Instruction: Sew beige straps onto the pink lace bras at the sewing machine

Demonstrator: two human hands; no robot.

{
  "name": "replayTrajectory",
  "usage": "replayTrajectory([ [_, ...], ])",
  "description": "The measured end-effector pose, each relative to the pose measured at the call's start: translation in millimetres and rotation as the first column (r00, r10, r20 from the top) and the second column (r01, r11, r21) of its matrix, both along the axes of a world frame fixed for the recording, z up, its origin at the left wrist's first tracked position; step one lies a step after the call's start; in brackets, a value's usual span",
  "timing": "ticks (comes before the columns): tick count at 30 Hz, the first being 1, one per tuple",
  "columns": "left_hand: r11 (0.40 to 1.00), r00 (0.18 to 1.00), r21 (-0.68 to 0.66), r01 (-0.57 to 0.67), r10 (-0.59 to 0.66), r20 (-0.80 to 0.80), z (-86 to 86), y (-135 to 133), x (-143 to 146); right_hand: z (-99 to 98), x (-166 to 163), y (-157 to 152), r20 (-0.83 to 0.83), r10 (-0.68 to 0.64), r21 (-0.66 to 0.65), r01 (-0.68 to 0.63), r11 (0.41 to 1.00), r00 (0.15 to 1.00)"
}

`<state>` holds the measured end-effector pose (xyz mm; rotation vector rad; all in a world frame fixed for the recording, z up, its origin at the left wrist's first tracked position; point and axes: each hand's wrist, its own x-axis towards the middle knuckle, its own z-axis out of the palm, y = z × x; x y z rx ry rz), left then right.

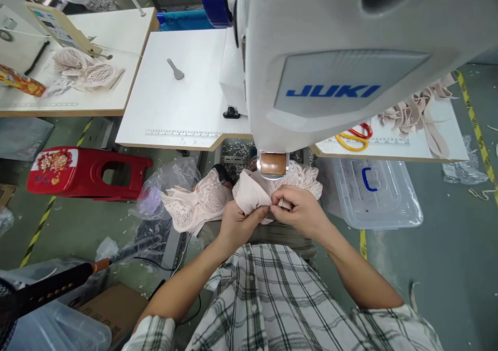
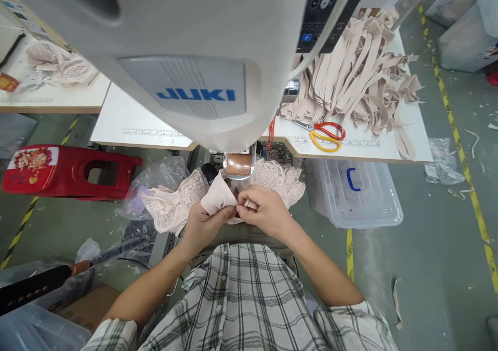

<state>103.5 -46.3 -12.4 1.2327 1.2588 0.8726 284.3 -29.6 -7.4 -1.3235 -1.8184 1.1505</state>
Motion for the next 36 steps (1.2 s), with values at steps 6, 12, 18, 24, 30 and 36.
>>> replayTrajectory([
  [6, 0.998, 0.999, -0.063, 0.030, -0.028, 0.044, -1.2, 6.8, -0.2, -2.4, 2.0, 3.8, 0.029, 0.106, -0.022, -0.105, 0.994, 0.994],
  [12, 0.973, 0.988, -0.178, 0.148, -0.153, -0.012, -1.5, 17.3, -2.1, -13.5, 1.7, -3.0, 0.035, 0.010, -0.035, -0.009, 0.999, 0.999],
  [18, 0.988, 0.988, -0.099, 0.122, -0.131, -0.084, 0.0, 19.8, -2.6, -3.3, 13.0, -1.2, 0.002, -0.077, -0.193, 0.076, 0.978, 0.997],
  [24, 0.970, 0.961, -0.076, 0.229, -0.238, -0.142, 6.0, 27.1, -5.0, 4.0, 25.4, -1.5, 0.036, -0.151, -0.263, 0.155, 0.952, 0.988],
  [30, 0.956, 0.933, -0.009, 0.294, -0.289, -0.214, 17.1, 28.4, 1.3, 12.3, 23.5, -1.6, 0.076, -0.053, -0.203, 0.068, 0.977, 0.996],
  [36, 0.948, 0.926, -0.052, 0.313, -0.317, -0.204, 24.6, 30.8, 4.9, 20.9, 25.3, 3.6, 0.046, 0.039, -0.219, -0.028, 0.975, 0.998],
])
